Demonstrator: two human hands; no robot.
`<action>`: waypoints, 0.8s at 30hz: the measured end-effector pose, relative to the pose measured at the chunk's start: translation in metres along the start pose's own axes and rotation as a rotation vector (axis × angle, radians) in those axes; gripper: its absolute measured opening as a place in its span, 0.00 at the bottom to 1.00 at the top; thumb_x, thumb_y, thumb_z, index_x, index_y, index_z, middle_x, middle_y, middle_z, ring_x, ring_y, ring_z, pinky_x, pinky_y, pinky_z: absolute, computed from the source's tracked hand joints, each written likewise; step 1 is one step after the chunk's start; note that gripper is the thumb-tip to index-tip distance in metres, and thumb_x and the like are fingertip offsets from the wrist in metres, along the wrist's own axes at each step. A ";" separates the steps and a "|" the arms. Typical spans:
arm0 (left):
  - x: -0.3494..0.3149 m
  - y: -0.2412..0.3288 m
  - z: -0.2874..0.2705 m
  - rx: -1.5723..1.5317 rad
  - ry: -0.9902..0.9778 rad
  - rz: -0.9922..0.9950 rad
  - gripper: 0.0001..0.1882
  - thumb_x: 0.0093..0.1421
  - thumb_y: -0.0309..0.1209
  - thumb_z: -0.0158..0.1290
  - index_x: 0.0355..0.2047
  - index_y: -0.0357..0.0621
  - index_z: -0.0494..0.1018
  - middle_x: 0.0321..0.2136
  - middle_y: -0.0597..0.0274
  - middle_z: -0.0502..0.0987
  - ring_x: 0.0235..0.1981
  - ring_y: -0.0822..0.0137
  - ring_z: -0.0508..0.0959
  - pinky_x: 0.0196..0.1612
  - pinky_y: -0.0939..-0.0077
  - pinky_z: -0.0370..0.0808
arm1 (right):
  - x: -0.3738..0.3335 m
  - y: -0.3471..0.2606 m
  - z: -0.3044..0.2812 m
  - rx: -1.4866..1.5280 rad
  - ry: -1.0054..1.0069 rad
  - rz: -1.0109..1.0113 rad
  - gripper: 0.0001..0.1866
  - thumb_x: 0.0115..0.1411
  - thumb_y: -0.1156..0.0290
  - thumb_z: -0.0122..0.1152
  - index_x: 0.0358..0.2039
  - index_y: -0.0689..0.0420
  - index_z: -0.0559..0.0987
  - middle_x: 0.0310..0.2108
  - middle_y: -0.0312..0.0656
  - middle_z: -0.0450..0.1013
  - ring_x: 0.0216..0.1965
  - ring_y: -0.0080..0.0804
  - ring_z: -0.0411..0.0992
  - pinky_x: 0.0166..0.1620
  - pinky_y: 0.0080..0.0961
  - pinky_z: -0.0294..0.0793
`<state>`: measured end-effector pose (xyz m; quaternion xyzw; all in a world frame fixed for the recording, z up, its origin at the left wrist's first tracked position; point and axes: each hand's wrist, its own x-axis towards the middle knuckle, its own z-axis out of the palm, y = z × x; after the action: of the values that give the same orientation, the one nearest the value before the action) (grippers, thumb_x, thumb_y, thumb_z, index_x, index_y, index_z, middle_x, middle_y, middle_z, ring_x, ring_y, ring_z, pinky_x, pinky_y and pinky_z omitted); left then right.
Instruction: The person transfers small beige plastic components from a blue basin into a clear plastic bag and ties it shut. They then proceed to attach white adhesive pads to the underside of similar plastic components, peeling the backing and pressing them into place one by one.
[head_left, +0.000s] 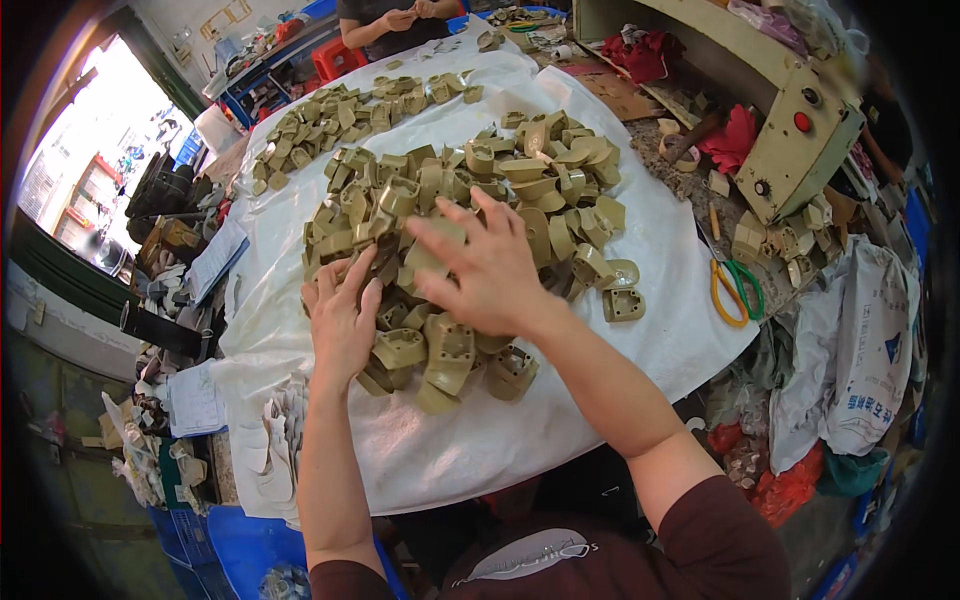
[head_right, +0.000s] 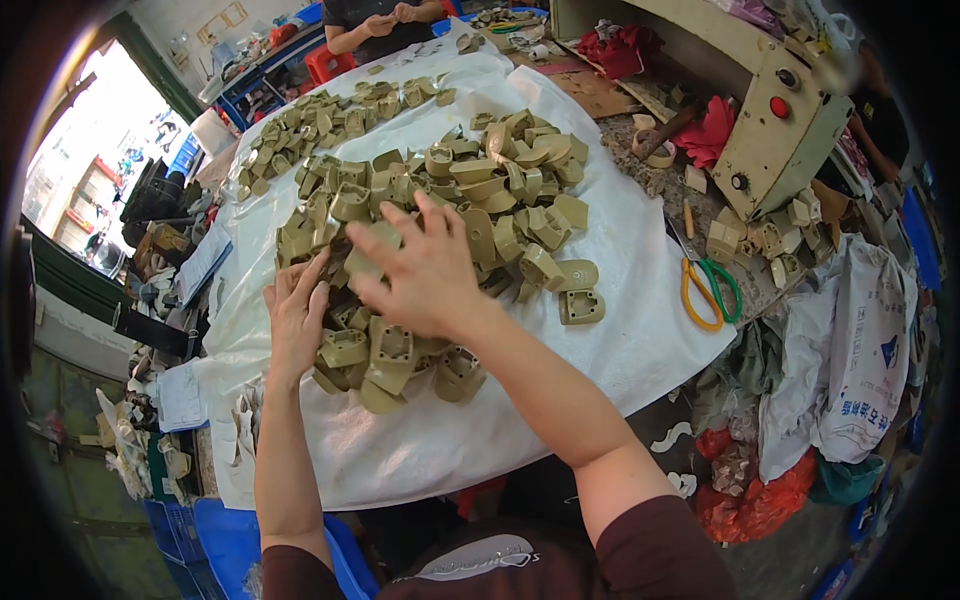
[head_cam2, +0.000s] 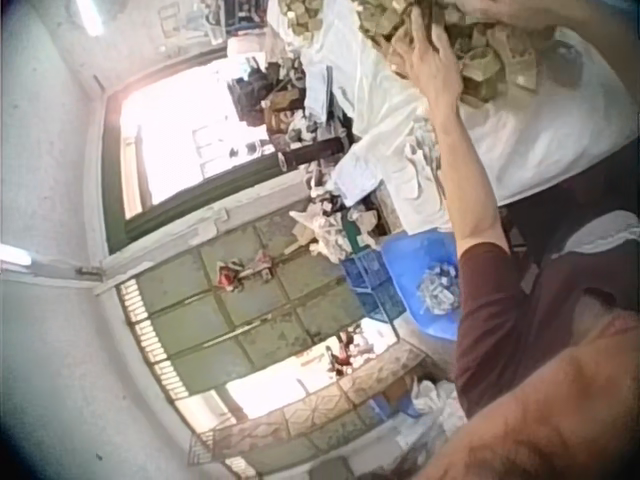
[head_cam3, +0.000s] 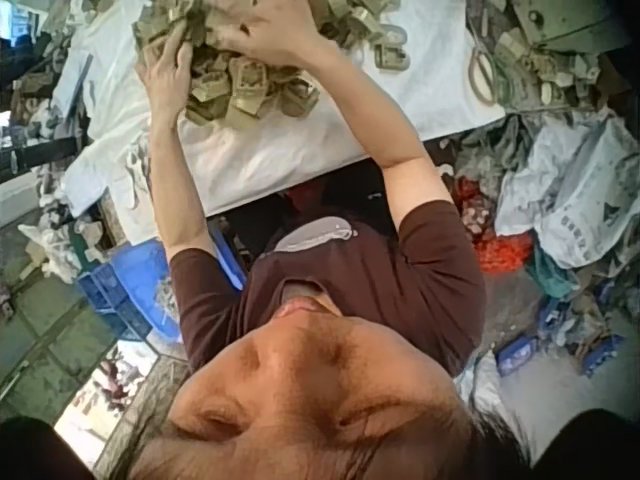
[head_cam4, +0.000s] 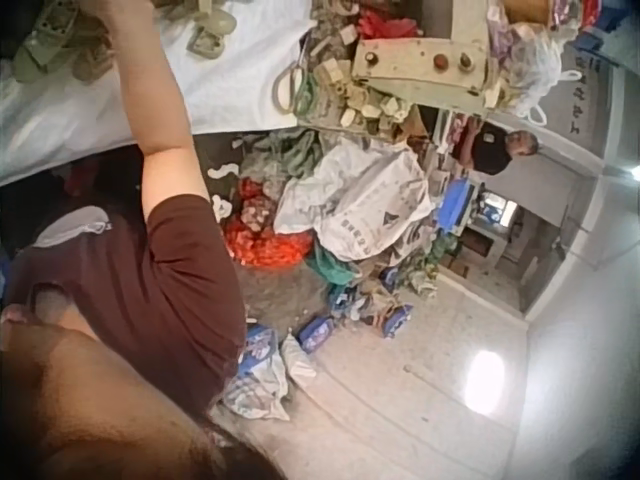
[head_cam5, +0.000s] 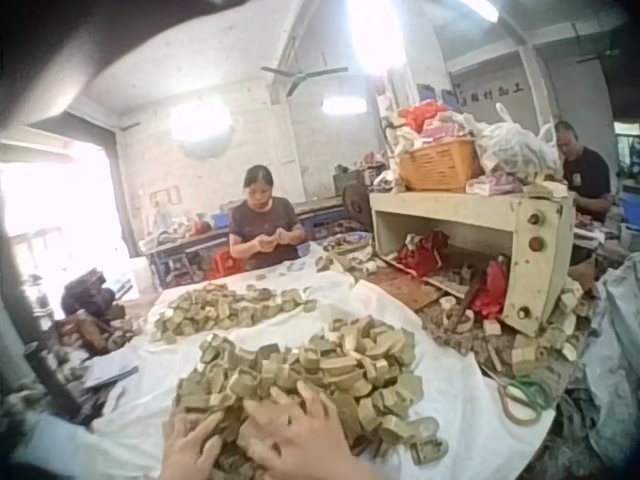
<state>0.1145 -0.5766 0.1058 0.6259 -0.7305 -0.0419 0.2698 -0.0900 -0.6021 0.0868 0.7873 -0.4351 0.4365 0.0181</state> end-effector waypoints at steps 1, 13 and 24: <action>-0.005 0.003 -0.004 0.019 -0.016 0.028 0.19 0.59 0.35 0.48 0.52 0.56 0.73 0.49 0.55 0.67 0.48 0.53 0.62 0.56 0.63 0.60 | -0.001 0.002 0.001 0.032 -0.025 0.009 0.27 0.53 0.48 0.56 0.54 0.39 0.72 0.52 0.50 0.67 0.60 0.57 0.53 0.61 0.54 0.48; -0.068 0.008 0.003 -0.283 0.118 0.189 0.18 0.60 0.24 0.43 0.50 0.42 0.73 0.46 0.55 0.74 0.46 0.56 0.69 0.53 0.66 0.62 | -0.047 -0.018 -0.029 -0.015 -0.302 -0.101 0.27 0.56 0.43 0.55 0.56 0.32 0.72 0.65 0.43 0.53 0.67 0.51 0.39 0.64 0.54 0.33; -0.134 0.003 -0.055 -0.507 0.280 0.111 0.27 0.49 0.15 0.49 0.52 0.36 0.68 0.50 0.48 0.71 0.53 0.56 0.71 0.56 0.66 0.65 | -0.089 -0.099 -0.042 0.095 -0.517 -0.450 0.20 0.53 0.59 0.60 0.47 0.43 0.76 0.61 0.38 0.62 0.67 0.36 0.50 0.64 0.50 0.34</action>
<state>0.1455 -0.4351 0.1081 0.4975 -0.6856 -0.1215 0.5174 -0.0697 -0.4640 0.0848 0.9480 -0.2199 0.2276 -0.0337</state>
